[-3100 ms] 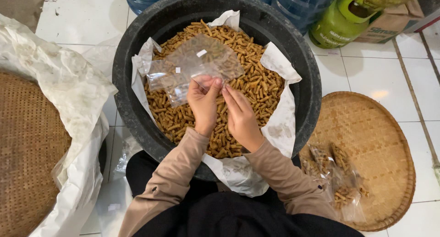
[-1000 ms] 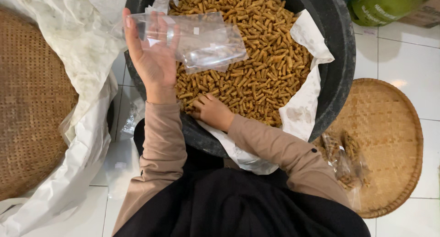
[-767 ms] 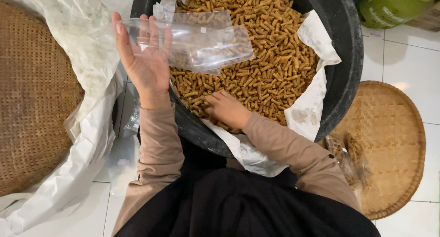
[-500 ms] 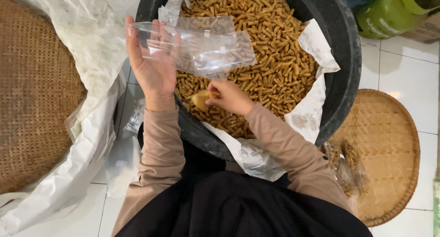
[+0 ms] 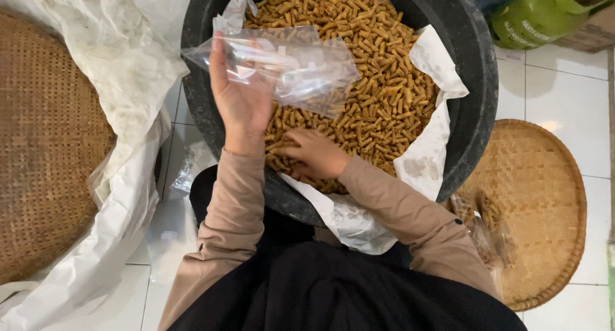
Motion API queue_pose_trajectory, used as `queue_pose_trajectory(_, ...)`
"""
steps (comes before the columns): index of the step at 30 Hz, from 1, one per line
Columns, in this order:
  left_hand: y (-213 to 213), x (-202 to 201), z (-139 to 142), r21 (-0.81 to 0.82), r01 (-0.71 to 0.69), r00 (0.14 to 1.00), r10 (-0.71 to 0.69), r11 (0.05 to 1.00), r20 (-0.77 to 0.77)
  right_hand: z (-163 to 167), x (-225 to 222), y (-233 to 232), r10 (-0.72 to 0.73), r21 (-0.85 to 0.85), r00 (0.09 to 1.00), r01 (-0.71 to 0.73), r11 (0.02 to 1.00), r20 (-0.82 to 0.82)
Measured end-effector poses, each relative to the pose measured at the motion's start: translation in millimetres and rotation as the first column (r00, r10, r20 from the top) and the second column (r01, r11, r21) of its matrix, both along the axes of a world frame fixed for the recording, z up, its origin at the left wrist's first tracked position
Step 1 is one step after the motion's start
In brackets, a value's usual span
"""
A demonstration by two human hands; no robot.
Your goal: The person sits on the floor in front of a large basin filled with brown snack sticks. They open small clear plastic bags, grab handfuls of the snacks from the basin, push the snacks into each bag, and set filled bags on a woven tray beside them, repeating this for several bags.
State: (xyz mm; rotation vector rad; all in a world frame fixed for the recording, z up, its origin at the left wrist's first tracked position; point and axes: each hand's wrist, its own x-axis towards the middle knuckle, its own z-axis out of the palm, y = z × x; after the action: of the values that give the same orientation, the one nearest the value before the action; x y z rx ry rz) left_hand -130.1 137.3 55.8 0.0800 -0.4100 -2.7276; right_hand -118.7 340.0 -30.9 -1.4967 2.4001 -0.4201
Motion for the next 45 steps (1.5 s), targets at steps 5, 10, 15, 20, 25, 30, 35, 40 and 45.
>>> queue_pose_trajectory(5,61.0,-31.5,-25.3,0.053,0.177,0.980,-0.180,0.983,0.080,-2.6,35.3,33.3,0.289,0.346,0.923,-0.193,0.918,-0.252)
queue_pose_trajectory(10,109.9,-49.4,-51.7,0.231,0.412,0.886,-0.446,0.882,0.125,-15.4,39.7,49.0,0.181,0.519,0.961,-0.048,0.853,-0.209)
queue_pose_trajectory(15,123.6,-54.1,-69.4,0.321,0.335,0.841,-0.435,0.886,0.324,-41.0,35.1,80.3,-0.001,0.443,0.949,0.147,0.885,-0.314)
queue_pose_trajectory(20,122.4,-42.8,-92.1,0.370,0.322,0.854,-0.436,0.872,0.283,-35.0,-21.9,141.8,-0.345,0.223,0.939,0.333,0.916,0.014)
queue_pose_trajectory(25,137.6,-33.2,-106.6,0.356,0.413,0.831,-0.507,0.838,0.230,42.7,-64.6,180.3,-0.582,0.146,0.642,0.599,0.787,0.500)
queue_pose_trajectory(30,147.2,-31.4,-106.9,0.325,0.378,0.861,-0.458,0.867,0.220,165.1,-77.2,194.2,-0.307,-0.252,0.700,0.574,0.779,0.645)
queue_pose_trajectory(35,149.2,-26.4,-105.3,0.352,0.346,0.854,-0.447,0.870,0.267,218.5,-80.1,150.9,-0.192,-0.277,0.819,0.389,0.879,0.541)
queue_pose_trajectory(40,145.0,-23.0,-101.4,0.301,0.351,0.865,-0.430,0.887,0.257,228.0,-75.8,113.5,-0.236,-0.147,0.951,0.267,0.952,0.199)
queue_pose_trajectory(45,144.4,-19.7,-93.6,0.248,0.327,0.868,-0.394,0.912,0.303,238.1,-72.0,118.3,-0.229,-0.139,0.863,0.322,0.937,0.450)
